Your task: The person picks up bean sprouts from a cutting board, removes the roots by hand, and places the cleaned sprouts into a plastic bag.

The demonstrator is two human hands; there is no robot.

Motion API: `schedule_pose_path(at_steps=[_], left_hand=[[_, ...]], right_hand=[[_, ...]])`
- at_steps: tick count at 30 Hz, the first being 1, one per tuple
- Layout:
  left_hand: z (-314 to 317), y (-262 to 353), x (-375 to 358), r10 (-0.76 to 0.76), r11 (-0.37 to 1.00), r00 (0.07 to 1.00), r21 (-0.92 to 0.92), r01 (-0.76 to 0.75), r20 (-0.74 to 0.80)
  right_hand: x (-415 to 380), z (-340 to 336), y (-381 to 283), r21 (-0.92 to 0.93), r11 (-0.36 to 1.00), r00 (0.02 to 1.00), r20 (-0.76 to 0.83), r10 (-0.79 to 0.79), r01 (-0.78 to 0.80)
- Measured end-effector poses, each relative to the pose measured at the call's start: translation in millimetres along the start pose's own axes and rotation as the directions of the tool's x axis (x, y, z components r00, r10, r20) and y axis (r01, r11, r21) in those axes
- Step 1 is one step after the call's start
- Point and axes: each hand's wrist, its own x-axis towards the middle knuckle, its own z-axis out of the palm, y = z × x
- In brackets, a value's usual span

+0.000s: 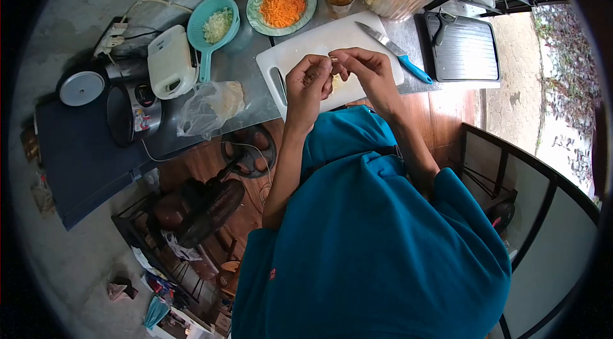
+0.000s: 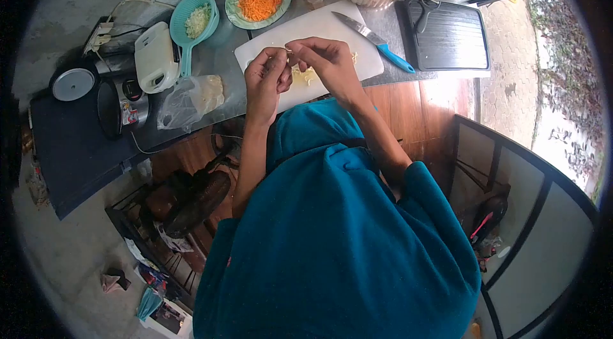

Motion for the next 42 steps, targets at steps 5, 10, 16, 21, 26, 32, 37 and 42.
schedule_pose_path(at_steps=[5, 10, 16, 21, 26, 32, 37, 42], left_hand=[[-1, 6, -2, -0.055, 0.991, 0.997, -0.123, 0.062, 0.055], [0, 5, -2, -0.052, 0.994, 0.997, -0.097, 0.058, 0.065], [-3, -6, 4, -0.049, 0.999, 0.999, 0.001, 0.049, 0.008], [-10, -12, 1, -0.099, 0.995, 0.995, -0.025, 0.099, -0.002], [-19, -14, -3, -0.133, 0.963, 0.991, -0.239, 0.126, -0.015], [-26, -12, -4, -0.156, 0.924, 0.988, -0.352, 0.148, 0.004], [-24, -25, 5, -0.209, 0.907, 0.978, -0.376, 0.190, -0.010], [-12, -36, 6, -0.266, 0.895, 0.963, -0.359, 0.265, 0.047]], right_hand=[[2, -7, 0, 0.052, 0.999, 1.000, 0.031, 0.003, -0.005], [6, -8, -5, -0.297, 0.944, 0.989, -0.003, -0.149, 0.141], [13, -18, -1, -0.352, 0.933, 0.997, 0.026, -0.067, 0.072], [16, -35, 10, -0.102, 0.992, 0.996, -0.032, -0.080, 0.076], [25, -108, 85, -0.537, 0.842, 0.963, -0.249, -0.101, -0.051], [15, -131, 117, -0.828, 0.454, 0.914, -0.400, -0.068, -0.329], [10, -108, 102, -0.903, 0.401, 0.926, -0.275, -0.258, -0.157], [-1, -49, 45, -0.386, 0.917, 0.992, -0.042, -0.123, 0.098]])
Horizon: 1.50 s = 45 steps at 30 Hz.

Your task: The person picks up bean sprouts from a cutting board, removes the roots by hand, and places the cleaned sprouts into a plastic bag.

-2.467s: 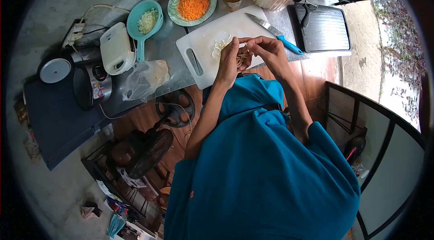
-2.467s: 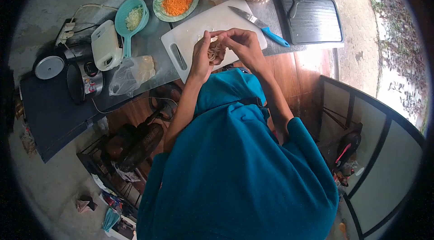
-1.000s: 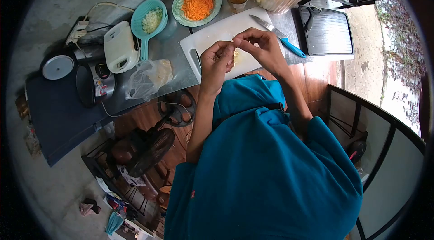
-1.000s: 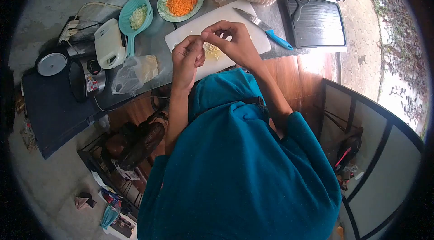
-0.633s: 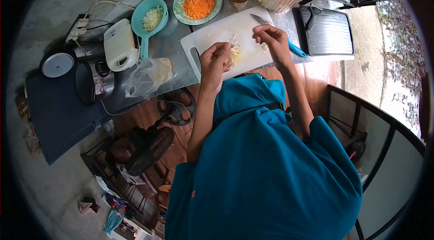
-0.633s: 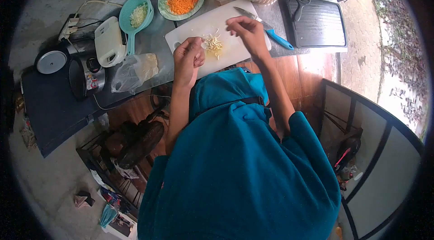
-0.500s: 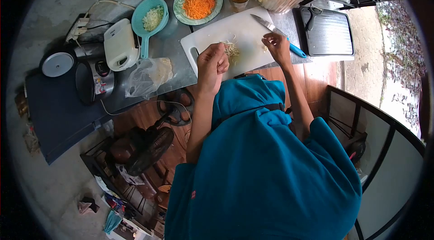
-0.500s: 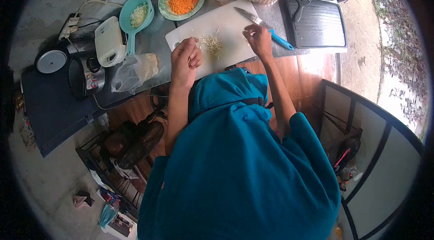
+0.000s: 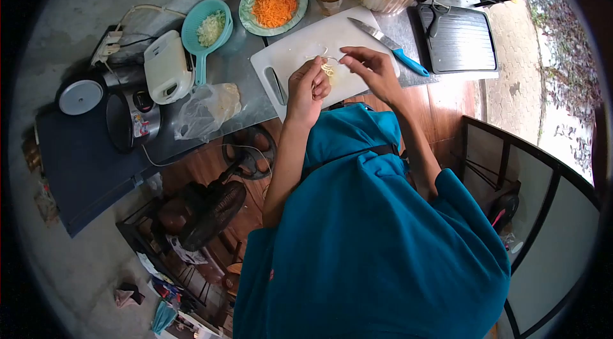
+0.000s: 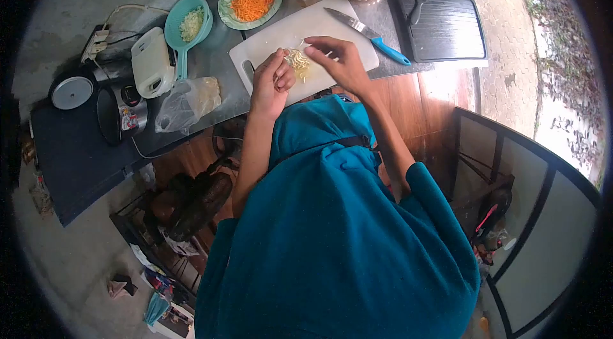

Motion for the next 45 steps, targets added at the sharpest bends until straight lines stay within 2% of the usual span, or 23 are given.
schedule_pose_path(at_steps=[1, 4, 8, 10, 11, 13, 14, 16, 20, 23, 25, 31, 32, 33, 34, 35, 37, 40, 41, 43, 45], left_hand=[[1, -3, 1, -0.002, 1.000, 1.000, 0.003, 0.002, 0.006], [1, -10, 1, -0.021, 0.999, 0.999, 0.043, 0.019, 0.043], [6, -10, -2, -0.006, 0.990, 1.000, 0.140, 0.005, 0.006], [9, -10, -3, 0.136, 0.927, 0.991, 0.352, -0.128, 0.004], [8, -10, -2, 0.138, 0.927, 0.990, 0.352, -0.129, 0.002], [5, -9, 2, 0.178, 0.908, 0.984, 0.381, -0.172, 0.020], [5, -10, 2, 0.178, 0.909, 0.984, 0.381, -0.173, 0.022], [4, -10, 2, 0.125, 0.954, 0.992, 0.273, -0.125, 0.020], [-3, -17, 3, 0.064, 0.985, 0.998, 0.161, -0.065, 0.012], [-3, -21, 3, 0.069, 0.990, 0.997, 0.122, -0.064, -0.038], [-5, -23, 5, 0.116, 0.984, 0.989, 0.142, -0.103, -0.087], [-16, -24, 12, 0.132, 0.979, 0.985, 0.169, -0.111, -0.116], [-20, -24, 15, 0.132, 0.979, 0.984, 0.168, -0.111, -0.117], [-25, -25, 19, 0.138, 0.963, 0.980, 0.252, -0.099, -0.144], [-31, -26, 24, 0.147, 0.939, 0.974, 0.334, -0.084, -0.170], [-40, -28, 30, 0.149, 0.939, 0.975, 0.334, -0.086, -0.167], [-57, -33, 40, 0.166, 0.880, 0.954, 0.473, -0.029, -0.250], [-75, -38, 51, 0.198, 0.836, 0.941, 0.548, -0.016, -0.276], [-80, -40, 55, 0.201, 0.820, 0.939, 0.573, -0.006, -0.278], [-86, -43, 62, 0.193, 0.807, 0.941, 0.591, 0.009, -0.277], [-90, -44, 65, 0.183, 0.792, 0.942, 0.610, 0.029, -0.283]], right_hand=[[-1, 4, -7, -0.018, 0.999, 0.999, 0.005, -0.051, 0.051], [-1, 4, -8, -0.077, 0.996, 0.999, 0.039, -0.036, 0.039], [-1, 0, -24, -0.140, 0.988, 0.997, 0.043, -0.062, 0.067], [-2, -3, -33, -0.338, 0.925, 0.984, 0.095, -0.148, 0.172], [-1, -4, -36, -0.337, 0.925, 0.984, 0.098, -0.148, 0.173], [0, -6, -40, -0.350, 0.932, 0.990, 0.132, -0.053, 0.097], [-1, -8, -38, -0.352, 0.931, 0.990, 0.131, -0.054, 0.097], [-1, -7, -29, -0.173, 0.985, 0.988, 0.153, 0.011, 0.015], [-3, -8, -17, -0.076, 0.995, 0.983, 0.179, -0.051, 0.065], [-3, -6, -12, -0.097, 0.991, 0.986, 0.147, -0.080, 0.094], [-3, -7, -19, -0.295, 0.955, 0.996, 0.072, 0.056, -0.033], [-1, -16, -3, -0.259, 0.965, 0.999, -0.009, 0.032, -0.033], [1, -21, 7, -0.293, 0.952, 0.996, -0.039, 0.076, -0.084], [3, -26, 23, -0.294, 0.952, 0.996, -0.038, 0.076, -0.084], [4, -32, 42, -0.411, 0.911, 0.996, -0.092, -0.009, -0.030], [7, -37, 62, -0.524, 0.852, 0.986, -0.136, -0.102, 0.016], [8, -46, 94, -0.552, 0.834, 0.981, -0.176, -0.087, -0.025], [6, -47, 92, -0.652, 0.695, 0.944, -0.304, 0.128, -0.304], [4, -49, 100, -0.652, 0.694, 0.944, -0.305, 0.129, -0.305], [3, -53, 123, -0.663, 0.731, 0.965, -0.262, -0.022, -0.163], [1, -51, 130, -0.675, 0.724, 0.963, -0.263, -0.057, -0.141]])
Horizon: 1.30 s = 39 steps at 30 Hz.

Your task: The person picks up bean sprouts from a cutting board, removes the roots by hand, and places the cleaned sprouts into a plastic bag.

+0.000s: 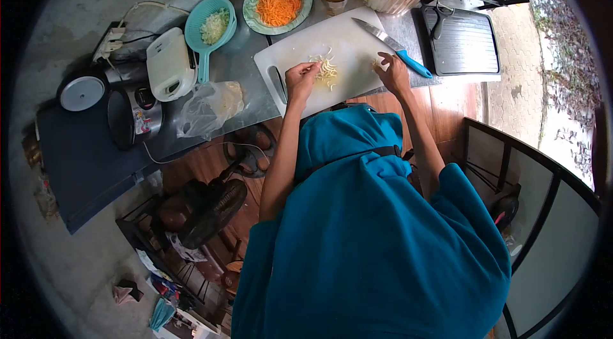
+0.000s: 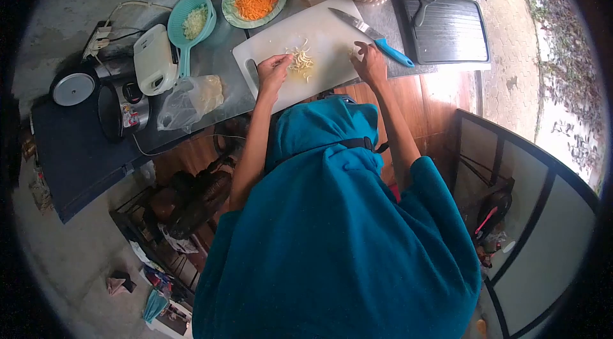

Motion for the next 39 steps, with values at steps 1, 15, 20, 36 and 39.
schedule_pose_path(at_steps=[1, 15, 20, 36, 39], left_hand=[[0, -1, 1, 0.028, 0.998, 1.000, 0.059, -0.028, -0.001], [-6, -19, 3, 0.181, 0.928, 0.983, 0.328, -0.177, 0.019], [-15, 14, -22, -0.095, 0.942, 0.941, -0.275, 0.191, 0.326], [15, 65, -53, 0.113, 0.991, 0.957, -0.099, -0.089, 0.269], [12, 67, -53, 0.082, 0.993, 0.954, -0.105, -0.054, 0.288]], right_hand=[[-2, 1, 0, -0.011, 1.000, 0.999, -0.021, -0.025, 0.025], [-5, -5, -17, 0.080, 0.986, 0.976, 0.175, 0.129, -0.145], [-6, -9, -40, 0.242, 0.962, 0.983, 0.164, 0.085, -0.123], [-10, -38, -158, 0.285, 0.937, 0.900, 0.322, -0.293, 0.203], [-8, -39, -161, 0.306, 0.924, 0.906, 0.279, -0.317, 0.229]])
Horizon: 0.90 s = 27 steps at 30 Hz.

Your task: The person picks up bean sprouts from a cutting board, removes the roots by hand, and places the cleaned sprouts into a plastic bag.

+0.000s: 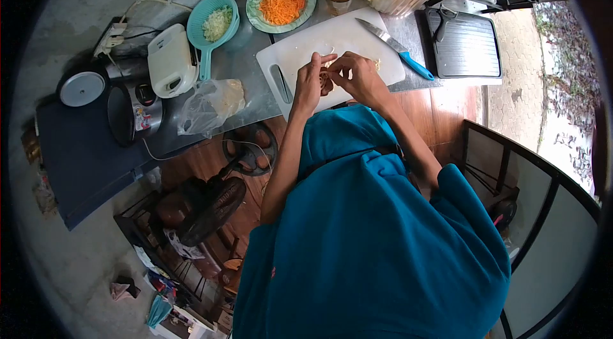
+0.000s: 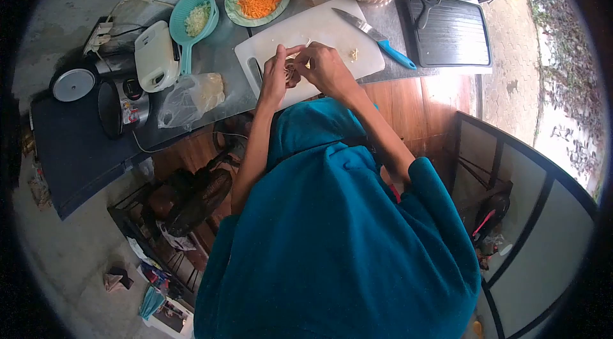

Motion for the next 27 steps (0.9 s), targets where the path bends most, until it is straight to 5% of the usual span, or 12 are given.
schedule_pose_path(at_steps=[6, 8, 11, 14, 20, 27], left_hand=[[-7, -2, -3, 0.011, 0.978, 1.000, -0.207, -0.007, 0.018], [-7, 1, -5, 0.037, 0.972, 0.999, -0.232, -0.043, -0.029], [-6, 1, -7, 0.022, 0.935, 0.994, -0.349, -0.057, -0.105], [-10, 1, -8, 0.075, 0.968, 0.996, -0.235, -0.086, -0.055], [-7, 5, -11, 0.084, 0.942, 0.991, -0.317, -0.115, -0.108], [11, -2, 0, 0.086, 0.976, 0.994, -0.194, -0.099, -0.075]], right_hand=[[3, -9, -1, 0.172, 0.983, 0.998, -0.027, 0.064, -0.058], [3, -6, 6, 0.362, 0.926, 0.992, -0.024, 0.121, -0.104], [3, -14, -2, 0.319, 0.938, 0.990, 0.011, 0.142, -0.138], [4, -9, 7, 0.330, 0.933, 0.989, 0.010, 0.149, -0.144], [1, -13, 27, 0.506, 0.847, 0.957, -0.128, 0.259, -0.162], [-10, -21, 34, 0.410, 0.889, 0.940, -0.175, 0.294, -0.202]])
